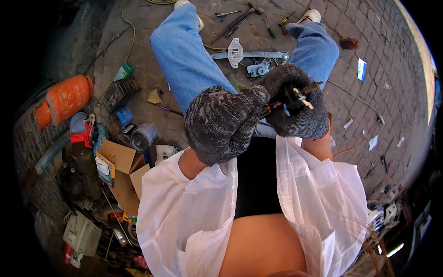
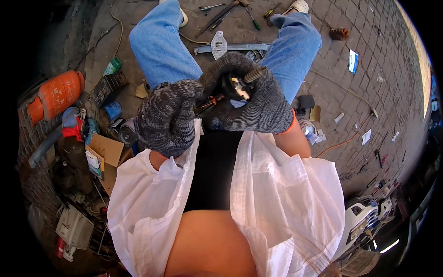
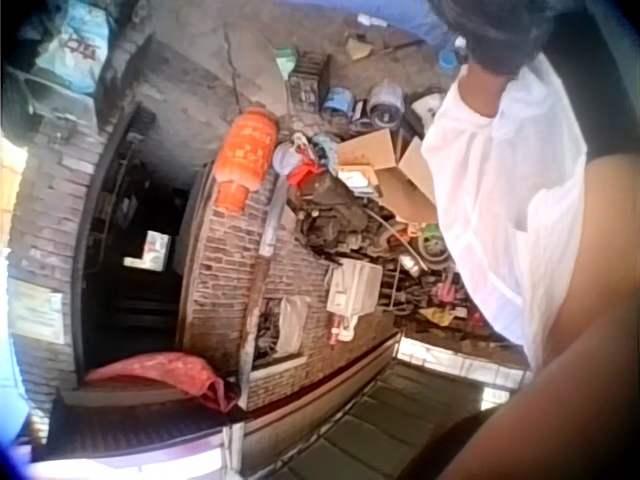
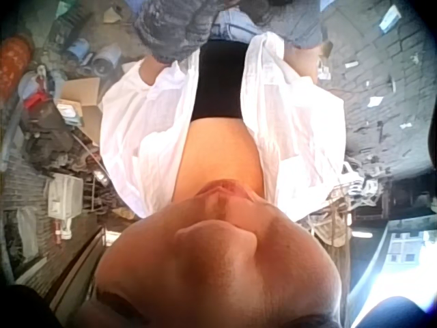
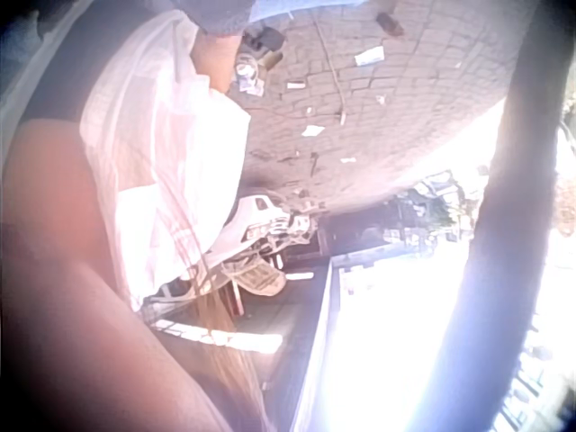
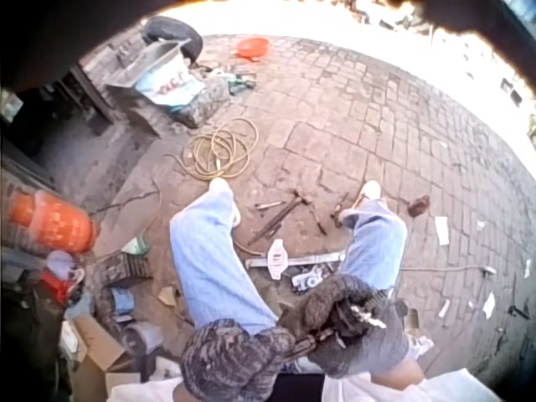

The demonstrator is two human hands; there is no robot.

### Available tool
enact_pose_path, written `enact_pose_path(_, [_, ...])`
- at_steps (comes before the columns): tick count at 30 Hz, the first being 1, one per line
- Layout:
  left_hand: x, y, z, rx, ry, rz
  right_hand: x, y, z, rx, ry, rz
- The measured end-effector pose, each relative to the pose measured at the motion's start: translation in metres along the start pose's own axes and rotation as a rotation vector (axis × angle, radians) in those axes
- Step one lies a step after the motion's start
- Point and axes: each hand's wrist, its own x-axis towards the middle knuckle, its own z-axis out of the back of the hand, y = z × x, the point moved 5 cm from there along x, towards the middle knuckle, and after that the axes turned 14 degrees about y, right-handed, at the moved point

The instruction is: The person sits on a paved outdoor surface and repairs a small electrical component, likely a starter motor or solenoid. They use a screwdriver to adjust internal parts and a brush to clean the component's surface. The person also handles a small orange wire and manipulates the component's casing.

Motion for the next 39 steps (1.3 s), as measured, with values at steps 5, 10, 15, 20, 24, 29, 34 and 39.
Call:
enact_pose_path(5, [0.012,-0.007,0.024,-0.005,-0.067,-0.015,0.002,0.004,-0.006,-0.6,0.005,0.004])
enact_pose_path(10, [0.018,-0.012,0.029,-0.034,-0.114,-0.043,0.017,0.032,-0.01,-0.719,-0.034,0.172])
enact_pose_path(15, [0.03,-0.02,0.03,-0.053,-0.158,-0.11,0.009,0.018,-0.002,0.194,-0.273,0.193])
enact_pose_path(20, [0.033,-0.021,0.036,-0.087,-0.191,-0.125,0.014,0.006,-0.007,0.433,-0.231,0.102])
enact_pose_path(24, [0.017,-0.003,0.036,-0.32,-0.148,-0.066,0.017,0.009,-0.006,0.473,-0.144,0.126])
enact_pose_path(29, [-0.013,0.016,0.045,-0.629,-0.387,0.04,0.008,-0.001,0.047,0.505,-0.287,0.257])
enact_pose_path(34, [-0.015,0.051,0.066,-1.082,-0.824,0.157,-0.003,0.019,0.045,0.158,-0.273,0.211])
enact_pose_path(39, [-0.009,0.046,0.099,-0.213,-0.802,0.301,-0.002,0.017,0.017,-0.564,0.199,0.029])
